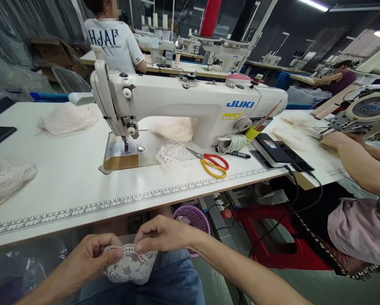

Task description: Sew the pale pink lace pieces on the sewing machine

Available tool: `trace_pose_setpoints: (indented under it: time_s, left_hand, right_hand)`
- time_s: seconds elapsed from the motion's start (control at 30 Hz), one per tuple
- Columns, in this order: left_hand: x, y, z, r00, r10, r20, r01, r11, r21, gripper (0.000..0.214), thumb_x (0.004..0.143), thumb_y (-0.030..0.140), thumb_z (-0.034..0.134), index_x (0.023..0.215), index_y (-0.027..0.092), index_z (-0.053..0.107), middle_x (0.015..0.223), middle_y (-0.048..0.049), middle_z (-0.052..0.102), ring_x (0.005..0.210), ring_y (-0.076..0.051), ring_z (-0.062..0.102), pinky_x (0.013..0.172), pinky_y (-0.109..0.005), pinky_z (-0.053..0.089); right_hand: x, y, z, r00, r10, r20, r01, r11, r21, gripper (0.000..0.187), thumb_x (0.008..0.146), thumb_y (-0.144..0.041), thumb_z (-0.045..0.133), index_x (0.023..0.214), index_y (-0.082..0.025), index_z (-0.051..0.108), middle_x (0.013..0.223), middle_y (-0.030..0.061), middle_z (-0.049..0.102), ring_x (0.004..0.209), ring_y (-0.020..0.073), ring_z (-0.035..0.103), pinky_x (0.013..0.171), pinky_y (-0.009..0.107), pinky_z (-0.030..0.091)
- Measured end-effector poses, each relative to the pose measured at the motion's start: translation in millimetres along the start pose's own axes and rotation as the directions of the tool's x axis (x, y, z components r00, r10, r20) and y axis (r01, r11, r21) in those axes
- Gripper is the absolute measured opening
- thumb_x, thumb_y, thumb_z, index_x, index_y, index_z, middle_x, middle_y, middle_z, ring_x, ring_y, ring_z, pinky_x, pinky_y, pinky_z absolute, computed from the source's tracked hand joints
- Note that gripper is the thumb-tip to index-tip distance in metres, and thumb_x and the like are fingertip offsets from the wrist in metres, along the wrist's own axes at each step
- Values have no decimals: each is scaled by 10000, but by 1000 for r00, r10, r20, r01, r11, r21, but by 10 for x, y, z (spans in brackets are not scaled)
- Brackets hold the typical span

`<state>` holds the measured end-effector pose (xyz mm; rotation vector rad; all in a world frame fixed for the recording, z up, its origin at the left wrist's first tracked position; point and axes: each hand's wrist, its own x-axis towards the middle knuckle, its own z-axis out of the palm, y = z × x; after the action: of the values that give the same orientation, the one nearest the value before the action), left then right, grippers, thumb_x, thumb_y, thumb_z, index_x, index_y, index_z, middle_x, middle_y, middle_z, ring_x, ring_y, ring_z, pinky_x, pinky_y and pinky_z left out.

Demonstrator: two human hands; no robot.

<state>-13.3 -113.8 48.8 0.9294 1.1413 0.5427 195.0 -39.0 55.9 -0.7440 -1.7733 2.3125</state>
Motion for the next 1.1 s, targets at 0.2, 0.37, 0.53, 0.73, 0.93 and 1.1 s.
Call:
trace_pose_setpoints:
  time_s: [0.2,0.37,0.53,0.73,0.93,1.1]
  left_hand:
    - [-22,-25,-26,999,-22,-31,23,1000,16,547,741,661,547,589,136,516,502,63,344,477,-65,240,456,-205,170]
    - [-43,-47,-28,999,25,21,-23,997,-73,482,650,595,691,761,135,595,665,-9,554,603,-120,449,569,-210,340]
    - [-25,-32,14,998,34,-52,-25,986,164,364,714,491,655,692,133,593,590,28,469,564,-105,386,517,-196,296]
    - [-9,7,14,997,51,-53,-32,947,321,346,759,455,576,650,127,573,585,33,411,572,-108,349,520,-208,267]
    - [-10,44,2,990,67,-125,-25,951,308,294,767,416,603,680,142,665,602,1,577,576,-121,451,529,-191,319]
    - [-18,53,-1,981,119,-153,-57,933,356,253,745,419,635,709,180,710,615,2,640,602,-142,519,567,-192,362]
  right_hand:
    - [29,48,54,998,35,-45,-31,996,79,447,501,-454,825,752,-109,693,689,1,623,594,85,539,596,195,446]
    - [11,111,1,992,84,-92,-72,990,118,378,575,-419,806,750,-105,689,650,-6,617,578,75,532,578,181,426]
    - [3,139,16,994,77,-77,-71,994,79,363,586,-383,808,786,-112,673,632,-31,577,557,60,471,551,172,390]
    - [87,140,89,989,9,-144,-18,998,-59,332,665,-423,752,736,-117,644,620,-37,529,553,59,410,501,158,328]
    - [74,134,104,990,11,-142,-30,991,-130,353,666,-441,756,784,-132,630,598,-57,482,530,55,357,469,159,273]
    - [117,160,155,978,-63,-197,6,961,-278,326,799,-447,635,806,-121,640,610,-29,488,575,83,401,499,178,303]
